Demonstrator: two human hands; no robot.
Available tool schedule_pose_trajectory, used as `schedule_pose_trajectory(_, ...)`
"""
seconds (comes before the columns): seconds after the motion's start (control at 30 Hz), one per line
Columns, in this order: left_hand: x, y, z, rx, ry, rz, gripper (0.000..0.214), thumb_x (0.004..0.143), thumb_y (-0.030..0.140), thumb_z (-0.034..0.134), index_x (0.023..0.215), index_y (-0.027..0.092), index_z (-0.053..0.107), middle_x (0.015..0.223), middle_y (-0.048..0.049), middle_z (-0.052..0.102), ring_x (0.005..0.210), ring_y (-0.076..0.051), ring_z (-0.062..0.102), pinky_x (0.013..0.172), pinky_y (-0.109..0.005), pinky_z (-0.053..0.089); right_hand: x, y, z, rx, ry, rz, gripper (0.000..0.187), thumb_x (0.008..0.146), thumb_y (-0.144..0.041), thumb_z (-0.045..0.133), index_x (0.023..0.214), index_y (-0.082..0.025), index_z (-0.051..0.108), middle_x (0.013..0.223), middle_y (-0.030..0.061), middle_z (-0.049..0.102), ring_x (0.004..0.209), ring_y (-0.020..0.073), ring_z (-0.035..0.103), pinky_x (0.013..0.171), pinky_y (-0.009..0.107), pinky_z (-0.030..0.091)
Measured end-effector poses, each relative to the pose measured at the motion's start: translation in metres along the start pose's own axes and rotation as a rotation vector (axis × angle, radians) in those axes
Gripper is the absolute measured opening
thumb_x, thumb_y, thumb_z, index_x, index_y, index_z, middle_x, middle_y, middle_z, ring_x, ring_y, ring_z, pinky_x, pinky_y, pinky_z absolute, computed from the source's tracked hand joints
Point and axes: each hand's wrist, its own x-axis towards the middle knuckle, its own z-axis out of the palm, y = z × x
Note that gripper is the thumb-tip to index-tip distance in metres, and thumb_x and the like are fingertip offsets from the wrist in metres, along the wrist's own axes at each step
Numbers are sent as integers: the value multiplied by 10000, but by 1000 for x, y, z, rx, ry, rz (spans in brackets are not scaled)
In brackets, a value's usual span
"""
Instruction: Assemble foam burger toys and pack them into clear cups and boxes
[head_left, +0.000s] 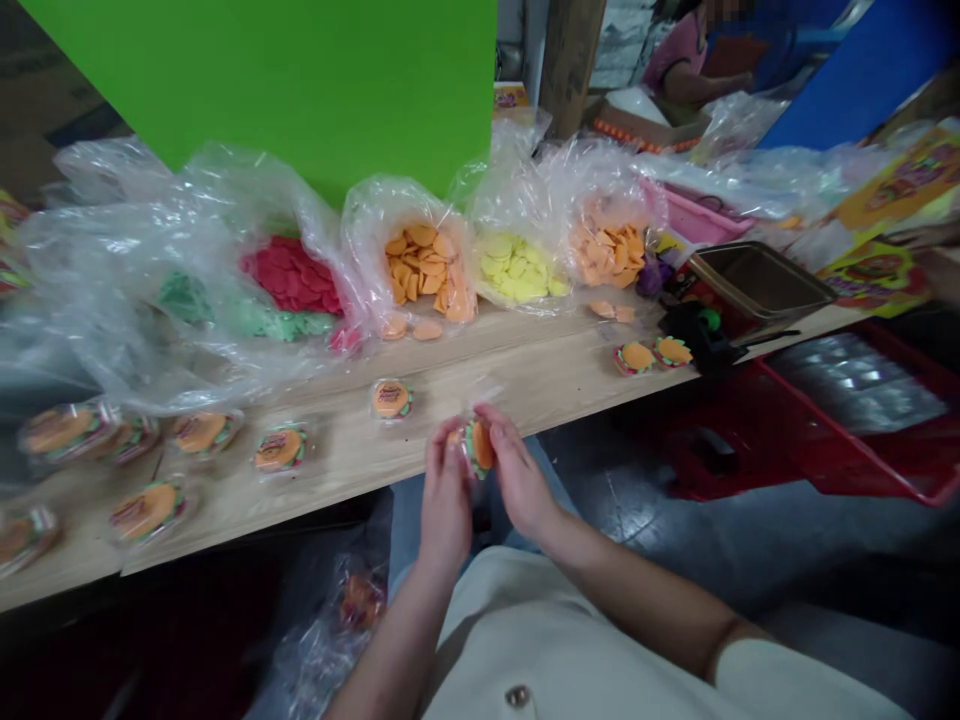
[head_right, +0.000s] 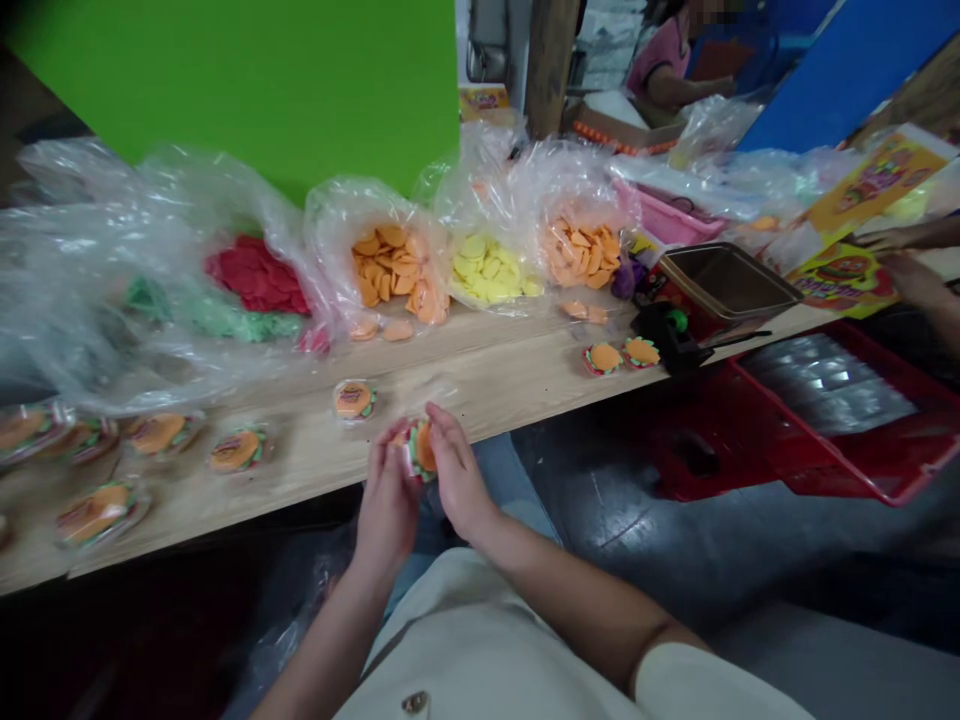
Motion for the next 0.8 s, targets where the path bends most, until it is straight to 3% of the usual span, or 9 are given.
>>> schedule_pose_trajectory(0.1,0,2,7,647,15,443,292,784,349,566,1061,272,618,1270,-78,454,1186,-262,376,1020,-447,239,11,13,6,524,-51,316,362,854,-420,392,1068,-200,584,1118,35,614,1079,169,537,972,332,387)
schedule_pose_trajectory(0.2,5,10,11,853,26,560,285,811,323,527,1074,253,613,1255,-102,455,1177,-269,376,1011,-473,228,19,19,3,819,-100,535,400,858,-439,355,1008,-161,600,976,63,667,947,181,608,892,341,451)
schedule_pose_trajectory(0.27,11,16,12,647,86,488,283,832,343,493,1083,255,590,1195,-84,497,1154,-234,415,994,-423,284,23,20,-1,915,-63,603,421,864,-460,346,1027,-156,586,964,76,670,915,188,621,850,355,473)
schedule_pose_trajectory(0.37,25,28,3,59,154,172,282,830,420,476,1068,297,567,1132,-34,543,1037,-171,516,901,-336,401,28,16,-7,1001,-29,613,436,859,-478,370,1094,-157,550,1037,107,650,969,216,609,836,405,478)
schedule_pose_trajectory(0.43,33,40,-12,-299,128,-37,268,806,440,507,1032,313,572,1097,-22,570,967,-156,560,835,-314,449,29,12,-9,1025,-35,634,457,848,-486,394,1104,-139,547,1093,136,625,1036,240,579,854,437,467)
schedule_pose_trajectory(0.53,28,66,-48,-635,60,-176,340,759,502,542,1003,269,586,1148,-72,570,1034,-216,556,826,-361,471,20,7,-11,991,-35,707,426,836,-449,441,1090,-133,574,1117,131,619,1095,242,547,900,437,446)
schedule_pose_trajectory(0.67,3,107,-107,-802,4,-135,515,705,543,568,1094,206,553,1243,-123,517,1140,-277,495,870,-369,458,17,14,-15,813,-67,832,337,787,-382,501,1035,-194,630,1116,73,634,1120,212,534,956,420,420)
schedule_pose_trajectory(0.73,-9,135,-138,-759,45,-3,476,720,441,578,1130,203,530,1257,-115,511,1143,-270,496,884,-347,451,25,20,-11,607,-154,859,315,742,-277,537,1041,-245,631,1157,51,612,1131,205,526,965,430,416)
schedule_pose_trajectory(0.8,-23,171,-170,-658,139,161,446,741,378,554,1152,210,509,1262,-113,508,1114,-256,520,883,-341,453,30,20,-2,433,-157,887,365,697,-275,551,1054,-314,619,1192,36,586,1138,228,517,953,482,422)
